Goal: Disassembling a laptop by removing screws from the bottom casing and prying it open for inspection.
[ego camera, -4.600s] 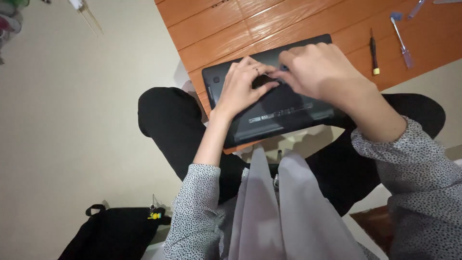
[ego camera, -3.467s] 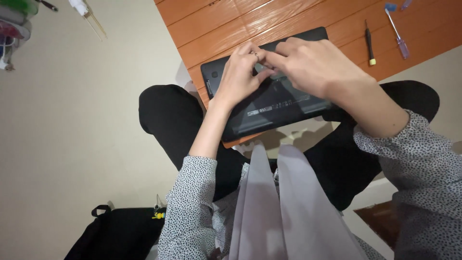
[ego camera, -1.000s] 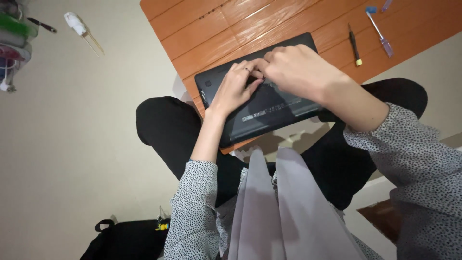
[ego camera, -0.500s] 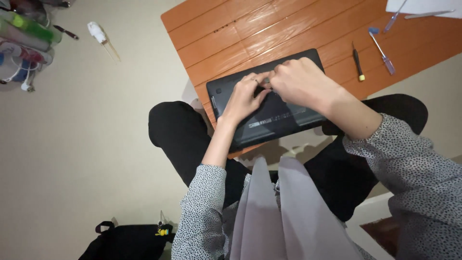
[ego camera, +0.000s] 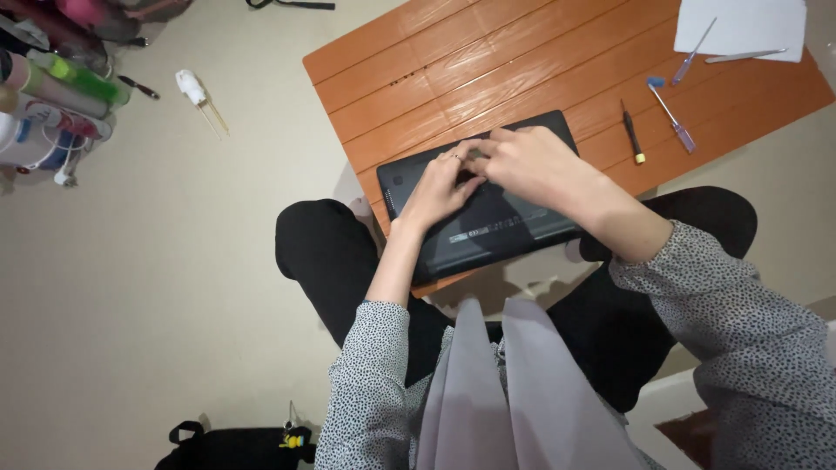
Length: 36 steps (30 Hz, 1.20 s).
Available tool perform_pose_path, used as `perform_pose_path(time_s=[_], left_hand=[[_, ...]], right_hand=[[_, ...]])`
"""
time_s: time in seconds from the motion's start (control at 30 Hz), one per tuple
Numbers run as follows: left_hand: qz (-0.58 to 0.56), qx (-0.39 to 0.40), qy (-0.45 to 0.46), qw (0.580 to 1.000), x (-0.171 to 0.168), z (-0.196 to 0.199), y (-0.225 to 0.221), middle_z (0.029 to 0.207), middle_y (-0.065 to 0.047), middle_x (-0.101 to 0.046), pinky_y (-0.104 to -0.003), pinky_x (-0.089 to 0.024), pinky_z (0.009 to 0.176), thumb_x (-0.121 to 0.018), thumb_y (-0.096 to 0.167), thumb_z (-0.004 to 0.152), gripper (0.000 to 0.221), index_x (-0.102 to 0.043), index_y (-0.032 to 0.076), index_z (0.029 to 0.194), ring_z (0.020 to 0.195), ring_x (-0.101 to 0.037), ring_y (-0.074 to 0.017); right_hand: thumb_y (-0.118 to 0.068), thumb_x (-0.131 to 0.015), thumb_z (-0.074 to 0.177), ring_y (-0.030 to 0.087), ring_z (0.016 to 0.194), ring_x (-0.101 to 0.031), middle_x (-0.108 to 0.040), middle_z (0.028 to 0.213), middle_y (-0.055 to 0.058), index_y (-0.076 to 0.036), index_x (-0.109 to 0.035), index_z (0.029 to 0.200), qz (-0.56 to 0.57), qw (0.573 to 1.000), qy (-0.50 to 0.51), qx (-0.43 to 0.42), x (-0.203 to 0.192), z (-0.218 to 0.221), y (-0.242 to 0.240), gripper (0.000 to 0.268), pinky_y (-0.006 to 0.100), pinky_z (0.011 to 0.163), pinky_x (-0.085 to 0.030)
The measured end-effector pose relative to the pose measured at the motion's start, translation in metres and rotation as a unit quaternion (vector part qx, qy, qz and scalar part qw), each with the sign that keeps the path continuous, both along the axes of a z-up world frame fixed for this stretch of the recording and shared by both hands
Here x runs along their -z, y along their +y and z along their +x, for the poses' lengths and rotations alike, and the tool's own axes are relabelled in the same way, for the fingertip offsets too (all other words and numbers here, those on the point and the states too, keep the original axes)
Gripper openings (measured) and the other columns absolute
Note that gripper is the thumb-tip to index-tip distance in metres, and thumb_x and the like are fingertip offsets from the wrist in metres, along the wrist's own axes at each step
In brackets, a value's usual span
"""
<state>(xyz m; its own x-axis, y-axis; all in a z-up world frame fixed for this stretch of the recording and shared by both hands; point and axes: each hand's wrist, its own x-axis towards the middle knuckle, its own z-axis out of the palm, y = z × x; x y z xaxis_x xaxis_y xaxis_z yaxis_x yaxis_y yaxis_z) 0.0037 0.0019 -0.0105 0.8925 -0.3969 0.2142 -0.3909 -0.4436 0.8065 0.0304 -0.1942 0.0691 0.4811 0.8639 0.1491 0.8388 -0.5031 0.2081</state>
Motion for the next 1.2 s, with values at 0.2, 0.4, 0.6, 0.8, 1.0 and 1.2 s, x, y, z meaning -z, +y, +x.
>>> perform_pose_path(time_s=[0.2,0.4,0.6,0.8,1.0,1.2], left_hand=[[-0.034,-0.034,-0.037,0.998,0.017,-0.005,0.016,0.114,-0.009,-0.077,-0.047,-0.047,0.107,-0.077,-0.002,0.082,0.079,-0.042,0.011,0.151,0.116,-0.066,-0.034],[-0.126,-0.305,-0.02,0.944,0.016,-0.047,0.08,0.117,-0.003,-0.076,-0.036,-0.053,0.093,-0.07,0.004,0.096,0.043,-0.059,0.015,0.136,0.108,-0.069,-0.0193],[-0.245,-0.426,0.027,0.87,0.048,-0.052,0.101,0.115,-0.004,-0.076,-0.026,-0.058,0.077,-0.063,0.009,0.1,0.028,-0.063,0.013,0.128,0.089,-0.072,-0.0121],[-0.269,-0.433,0.044,0.859,0.059,-0.052,0.1,0.111,-0.006,-0.077,-0.029,-0.057,0.082,-0.064,0.01,0.098,0.025,-0.068,0.015,0.123,0.102,-0.072,-0.0174],[-0.207,-0.444,0.104,0.866,0.051,-0.054,0.094,0.108,-0.003,-0.078,-0.029,-0.057,0.079,-0.064,0.013,0.097,0.022,-0.068,0.015,0.118,0.097,-0.071,-0.0182],[-0.182,-0.45,0.132,0.864,0.047,-0.053,0.09,0.102,0.0,-0.079,-0.024,-0.054,0.07,-0.064,0.016,0.096,0.019,-0.069,0.019,0.114,0.085,-0.068,-0.0125]], right_hand=[[-0.019,-0.069,0.084,0.022,0.077,-0.068,-0.07,0.075,0.003,-0.018,-0.074,0.078,-0.063,0.994,-0.083,-0.043,0.048,0.002,0.002,0.007,0.035,0.07,-0.05],[-0.01,-0.067,0.084,0.02,0.073,-0.067,-0.069,0.074,0.002,-0.015,-0.075,0.082,-0.135,0.985,-0.081,-0.076,0.01,-0.004,0.014,0.009,0.033,0.065,-0.045],[-0.016,-0.069,0.079,0.017,0.071,-0.066,-0.068,0.076,-0.003,-0.02,-0.076,0.078,-0.193,0.971,-0.092,-0.11,0.022,-0.002,0.021,0.008,0.034,0.063,-0.047],[-0.018,-0.067,0.08,0.017,0.072,-0.067,-0.067,0.074,-0.003,-0.024,-0.073,0.074,-0.249,0.96,-0.074,-0.105,0.05,0.013,0.021,0.01,0.035,0.065,-0.048],[-0.03,-0.075,0.076,0.017,0.077,-0.073,-0.074,0.074,-0.001,-0.022,-0.078,0.079,-0.344,0.937,0.035,0.047,0.033,0.004,0.044,0.01,0.032,0.063,-0.053],[-0.047,-0.068,0.081,0.026,0.073,-0.078,-0.077,0.069,0.004,-0.021,-0.082,0.079,-0.307,0.903,0.166,0.252,0.041,0.016,0.043,0.03,0.038,0.058,-0.058]])
